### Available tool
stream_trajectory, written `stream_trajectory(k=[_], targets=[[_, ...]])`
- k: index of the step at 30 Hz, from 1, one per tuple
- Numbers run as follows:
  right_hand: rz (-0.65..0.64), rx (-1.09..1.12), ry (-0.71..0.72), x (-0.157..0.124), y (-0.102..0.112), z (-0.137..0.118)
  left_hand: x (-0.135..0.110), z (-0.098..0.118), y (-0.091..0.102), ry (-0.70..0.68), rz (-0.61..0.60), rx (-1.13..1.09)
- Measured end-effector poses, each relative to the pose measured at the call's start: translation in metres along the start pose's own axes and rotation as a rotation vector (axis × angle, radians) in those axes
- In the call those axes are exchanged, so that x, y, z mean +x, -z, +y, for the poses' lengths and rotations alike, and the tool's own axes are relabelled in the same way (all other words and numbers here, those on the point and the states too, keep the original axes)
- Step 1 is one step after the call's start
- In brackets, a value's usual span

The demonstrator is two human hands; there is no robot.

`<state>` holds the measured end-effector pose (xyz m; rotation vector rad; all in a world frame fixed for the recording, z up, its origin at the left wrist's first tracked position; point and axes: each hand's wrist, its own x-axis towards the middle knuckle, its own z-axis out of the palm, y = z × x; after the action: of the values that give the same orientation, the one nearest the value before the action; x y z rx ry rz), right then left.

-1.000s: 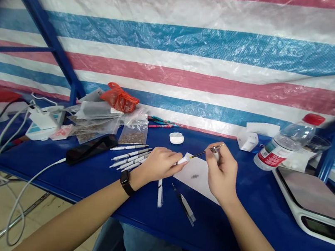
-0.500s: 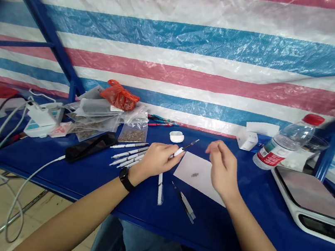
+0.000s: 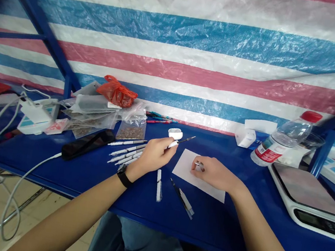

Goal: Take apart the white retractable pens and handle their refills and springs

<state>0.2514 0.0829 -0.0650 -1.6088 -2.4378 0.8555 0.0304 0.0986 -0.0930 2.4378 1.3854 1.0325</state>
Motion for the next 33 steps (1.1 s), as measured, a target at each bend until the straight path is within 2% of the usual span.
stream_trajectory(k=[7, 10, 12, 15, 17, 20, 24, 27, 33], targets=[[0.013, 0.063, 0.007, 0.001, 0.001, 0.005, -0.001, 0.0, -0.002, -0.003, -0.018, -0.02], [0.108, 0.143, 0.035, 0.001, 0.003, 0.006, 0.0, 0.001, -0.002, 0.001, -0.04, -0.043], [0.233, 0.276, 0.052, 0.0, 0.006, 0.003, 0.0, 0.001, -0.002, 0.005, -0.068, -0.082], [0.434, 0.613, 0.081, -0.003, 0.01, -0.008, 0.001, 0.003, -0.002, 0.007, -0.12, -0.184], [0.495, 0.862, 0.118, -0.006, 0.011, -0.016, 0.0, 0.007, -0.001, -0.022, -0.17, -0.25], [0.479, 1.112, 0.167, -0.009, 0.008, -0.027, -0.003, 0.015, 0.0, -0.109, -0.262, -0.299], [0.392, 1.254, 0.216, -0.011, 0.003, -0.034, -0.007, 0.023, 0.0, -0.163, -0.333, -0.339], [0.344, 1.349, 0.267, -0.011, 0.0, -0.034, -0.007, 0.022, -0.001, -0.165, -0.33, -0.393], [0.328, 1.44, 0.277, -0.011, 0.0, -0.03, -0.007, 0.019, -0.002, -0.161, -0.305, -0.452]])
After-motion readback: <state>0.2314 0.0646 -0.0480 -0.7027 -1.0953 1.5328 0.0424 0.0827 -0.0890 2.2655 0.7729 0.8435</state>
